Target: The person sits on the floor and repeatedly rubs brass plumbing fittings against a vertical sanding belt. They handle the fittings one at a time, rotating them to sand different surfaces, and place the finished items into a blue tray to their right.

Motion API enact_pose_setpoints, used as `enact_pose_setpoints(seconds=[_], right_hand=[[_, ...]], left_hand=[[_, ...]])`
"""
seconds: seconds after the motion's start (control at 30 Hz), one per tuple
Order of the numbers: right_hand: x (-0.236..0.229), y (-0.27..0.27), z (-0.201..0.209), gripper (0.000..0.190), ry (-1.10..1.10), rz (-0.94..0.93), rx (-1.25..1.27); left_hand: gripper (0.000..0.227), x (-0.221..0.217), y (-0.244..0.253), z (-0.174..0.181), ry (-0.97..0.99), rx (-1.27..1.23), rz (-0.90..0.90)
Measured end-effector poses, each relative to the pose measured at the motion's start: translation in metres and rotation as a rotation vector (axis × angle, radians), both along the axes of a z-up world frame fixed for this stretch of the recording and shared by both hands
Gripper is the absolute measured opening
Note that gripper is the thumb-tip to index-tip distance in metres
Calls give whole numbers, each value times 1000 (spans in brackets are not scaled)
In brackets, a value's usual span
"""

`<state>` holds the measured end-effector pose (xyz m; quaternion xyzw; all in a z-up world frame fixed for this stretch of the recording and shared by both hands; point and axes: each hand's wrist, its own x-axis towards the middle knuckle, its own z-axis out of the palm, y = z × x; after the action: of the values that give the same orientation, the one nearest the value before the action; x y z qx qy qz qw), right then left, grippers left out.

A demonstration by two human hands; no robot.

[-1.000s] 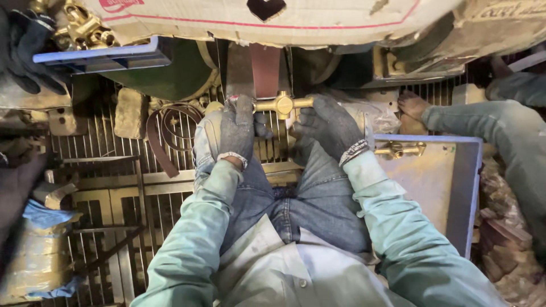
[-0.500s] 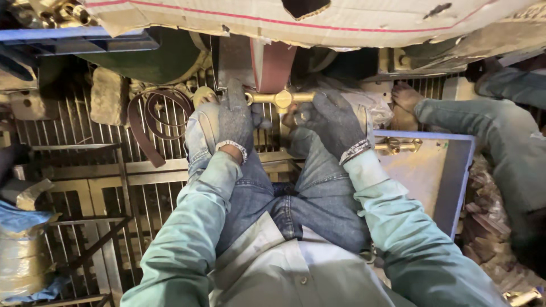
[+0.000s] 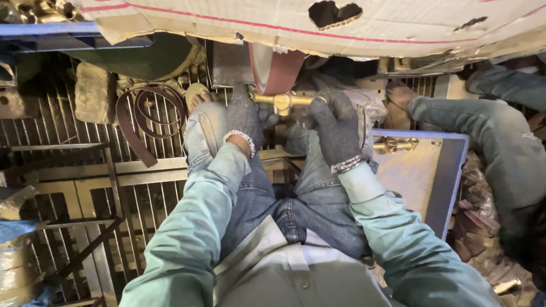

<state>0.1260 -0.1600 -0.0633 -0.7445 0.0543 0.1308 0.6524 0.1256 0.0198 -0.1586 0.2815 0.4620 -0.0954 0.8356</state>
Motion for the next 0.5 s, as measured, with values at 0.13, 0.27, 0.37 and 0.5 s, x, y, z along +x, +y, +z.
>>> enact_pose_setpoints(seconds=[0.13,0.27,0.37,0.5], right_hand=[[-4,5,-1,16,-77,-11,-77],[-6,14,-2,18,-36,-83,51],[-9,24,-1,21,-44,-107,96],[-11,41,7,25,-16,-144,50]], left_hand=[[13,-2,-6,-12,-84,81,-188],[32,5,-16,-33,61,-127,2],[37,9,-24,-53,36,-233,59],[35,14,-35,-68,43,-186,-21]])
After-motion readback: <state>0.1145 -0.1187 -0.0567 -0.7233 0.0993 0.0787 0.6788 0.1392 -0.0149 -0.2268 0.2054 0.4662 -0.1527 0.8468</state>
